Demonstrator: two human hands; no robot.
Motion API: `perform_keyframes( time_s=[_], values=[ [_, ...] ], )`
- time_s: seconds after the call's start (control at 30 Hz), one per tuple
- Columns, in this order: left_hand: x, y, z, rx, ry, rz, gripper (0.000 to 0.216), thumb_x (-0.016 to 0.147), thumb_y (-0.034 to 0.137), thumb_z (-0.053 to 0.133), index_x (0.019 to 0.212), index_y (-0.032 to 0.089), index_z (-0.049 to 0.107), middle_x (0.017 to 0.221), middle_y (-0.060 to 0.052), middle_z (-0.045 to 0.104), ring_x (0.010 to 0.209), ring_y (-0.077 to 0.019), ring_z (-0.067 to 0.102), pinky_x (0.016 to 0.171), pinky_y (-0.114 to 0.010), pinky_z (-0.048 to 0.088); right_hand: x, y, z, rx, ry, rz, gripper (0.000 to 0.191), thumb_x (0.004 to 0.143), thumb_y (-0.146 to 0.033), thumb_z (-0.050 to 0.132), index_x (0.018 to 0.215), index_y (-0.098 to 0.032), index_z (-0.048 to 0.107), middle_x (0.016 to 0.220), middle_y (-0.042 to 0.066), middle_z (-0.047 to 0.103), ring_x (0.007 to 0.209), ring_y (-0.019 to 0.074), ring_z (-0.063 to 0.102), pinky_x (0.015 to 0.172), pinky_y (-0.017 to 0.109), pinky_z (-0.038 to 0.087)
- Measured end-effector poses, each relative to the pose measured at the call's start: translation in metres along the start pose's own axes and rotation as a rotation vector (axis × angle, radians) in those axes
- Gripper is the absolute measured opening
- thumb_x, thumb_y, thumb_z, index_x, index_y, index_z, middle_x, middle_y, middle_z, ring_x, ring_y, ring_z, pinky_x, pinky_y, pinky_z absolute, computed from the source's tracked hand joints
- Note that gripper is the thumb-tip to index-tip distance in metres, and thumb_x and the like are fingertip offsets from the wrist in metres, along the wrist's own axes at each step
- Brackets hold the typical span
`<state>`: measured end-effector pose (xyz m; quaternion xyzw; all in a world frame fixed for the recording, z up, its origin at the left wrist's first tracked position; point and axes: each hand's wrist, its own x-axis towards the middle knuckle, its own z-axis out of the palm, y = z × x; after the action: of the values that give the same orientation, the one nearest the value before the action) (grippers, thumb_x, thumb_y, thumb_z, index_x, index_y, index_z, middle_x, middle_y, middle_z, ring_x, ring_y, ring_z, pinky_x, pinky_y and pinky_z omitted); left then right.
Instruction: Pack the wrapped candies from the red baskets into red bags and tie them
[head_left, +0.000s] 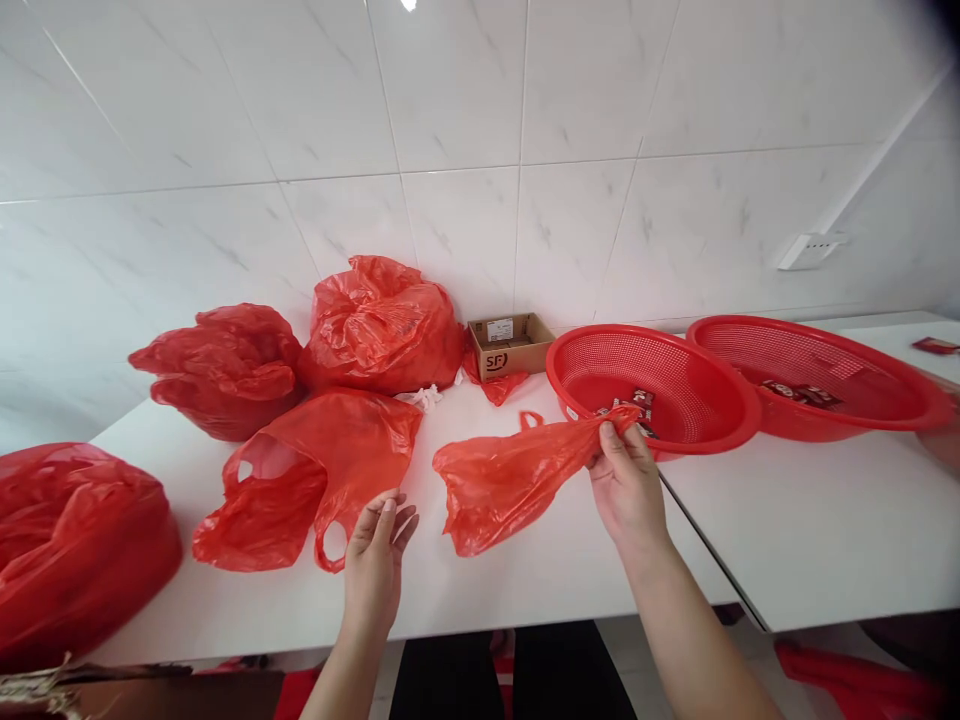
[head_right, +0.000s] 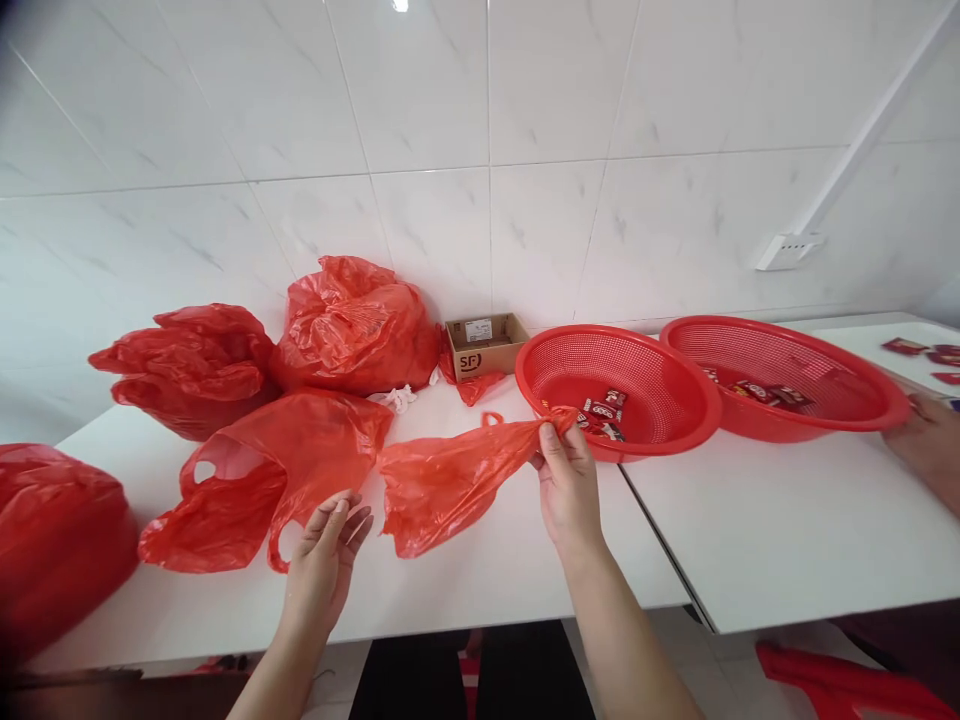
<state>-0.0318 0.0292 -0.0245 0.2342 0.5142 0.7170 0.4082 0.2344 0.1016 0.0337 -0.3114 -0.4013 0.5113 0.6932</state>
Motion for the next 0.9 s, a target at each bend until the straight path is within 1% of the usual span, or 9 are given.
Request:
perform_keyframes(
  time_s=[0.1,0.2,0.3,0.37,0.47,0.57,0.67,0.77,0.9],
  values=[
    [-0.015,0.023,0.018,0.097,-0.02,0.177,0.024,0.075,0.036,0.076,0.095,0.027,0.068,0.107,-0.002,0.064,0.104,-0.0186,0.062,0.1,-0.034,0.047,-0.006,-0.006,0.002,-0.17,-0.194,-0.077,0.015,0.091,-0.041,0.059,0.093,-0.026,0.059,0.085,0.0,0.059,0.079,0.0152,0.058,0.073,0.03,0.049],
    [-0.031,0.045,0.043,0.263,-0.262,0.349,0.039,0.068,0.023,0.081,0.105,0.029,0.069,0.115,-0.006,0.064,0.124,-0.0263,0.053,0.11,-0.037,0.038,-0.017,-0.005,0.013,-0.369,-0.418,-0.091,0.017,0.095,-0.04,0.053,0.092,-0.024,0.058,0.079,-0.001,0.054,0.071,0.0134,0.052,0.068,0.028,0.045],
    [-0.038,0.049,0.061,0.413,-0.583,0.265,0.062,0.056,0.013,0.086,0.114,0.03,0.07,0.109,-0.009,0.069,0.113,-0.03,0.06,0.103,-0.039,0.043,-0.028,-0.004,0.026,-0.511,-0.588,-0.07,0.018,0.098,-0.039,0.048,0.094,-0.023,0.057,0.077,-0.001,0.054,0.067,0.0126,0.05,0.064,0.027,0.042],
    [-0.036,0.044,0.065,0.465,-0.658,0.217,0.046,0.06,0.015,0.085,0.103,0.028,0.075,0.096,-0.007,0.072,0.093,-0.0263,0.066,0.099,-0.037,0.044,-0.034,-0.004,0.03,-0.516,-0.605,-0.053,0.019,0.098,-0.039,0.048,0.094,-0.023,0.056,0.078,-0.001,0.054,0.068,0.0125,0.05,0.065,0.026,0.041],
    [-0.026,0.038,0.06,0.454,-0.645,0.229,0.003,0.073,0.024,0.077,0.072,0.022,0.074,0.072,-0.003,0.069,0.073,-0.0194,0.062,0.101,-0.036,0.041,-0.039,0.001,0.026,-0.325,-0.568,0.146,0.021,0.096,-0.044,0.051,0.094,-0.023,0.052,0.065,-0.006,0.044,0.052,0.0092,0.037,0.052,0.023,0.033],
    [-0.017,0.039,0.051,0.381,-0.572,0.223,0.017,0.081,0.032,0.07,0.069,0.021,0.066,0.067,0.001,0.059,0.066,-0.0147,0.053,0.082,-0.028,0.046,-0.035,0.008,0.017,-0.056,-0.521,0.358,0.024,0.092,-0.047,0.057,0.093,-0.024,0.049,0.053,-0.011,0.025,0.044,0.0076,0.016,0.044,0.021,0.021],
    [-0.016,0.04,0.048,0.32,-0.536,0.193,0.02,0.084,0.035,0.068,0.073,0.02,0.061,0.073,0.001,0.056,0.07,-0.0127,0.051,0.07,-0.023,0.043,-0.032,0.012,0.017,0.088,-0.533,0.377,0.031,0.088,-0.052,0.061,0.094,-0.024,0.05,0.061,-0.008,0.042,0.052,0.0085,0.035,0.053,0.021,0.034],
    [-0.018,0.037,0.05,0.275,-0.541,0.146,0.019,0.086,0.037,0.065,0.081,0.019,0.061,0.081,0.0,0.059,0.077,-0.0136,0.055,0.075,-0.024,0.045,-0.038,0.01,0.026,-0.032,-0.834,0.424,0.037,0.093,-0.058,0.048,0.093,-0.022,0.054,0.082,0.0,0.056,0.071,0.0128,0.051,0.071,0.028,0.044],
    [-0.012,0.041,0.039,0.198,-0.521,0.127,0.019,0.09,0.04,0.058,0.087,0.022,0.053,0.078,0.002,0.057,0.069,-0.0119,0.055,0.07,-0.025,0.047,-0.043,0.005,0.027,-0.656,-1.32,0.487,0.059,0.095,-0.066,0.03,0.067,-0.019,0.05,0.065,-0.001,0.049,0.063,0.0134,0.047,0.07,0.031,0.043]
  ],
)
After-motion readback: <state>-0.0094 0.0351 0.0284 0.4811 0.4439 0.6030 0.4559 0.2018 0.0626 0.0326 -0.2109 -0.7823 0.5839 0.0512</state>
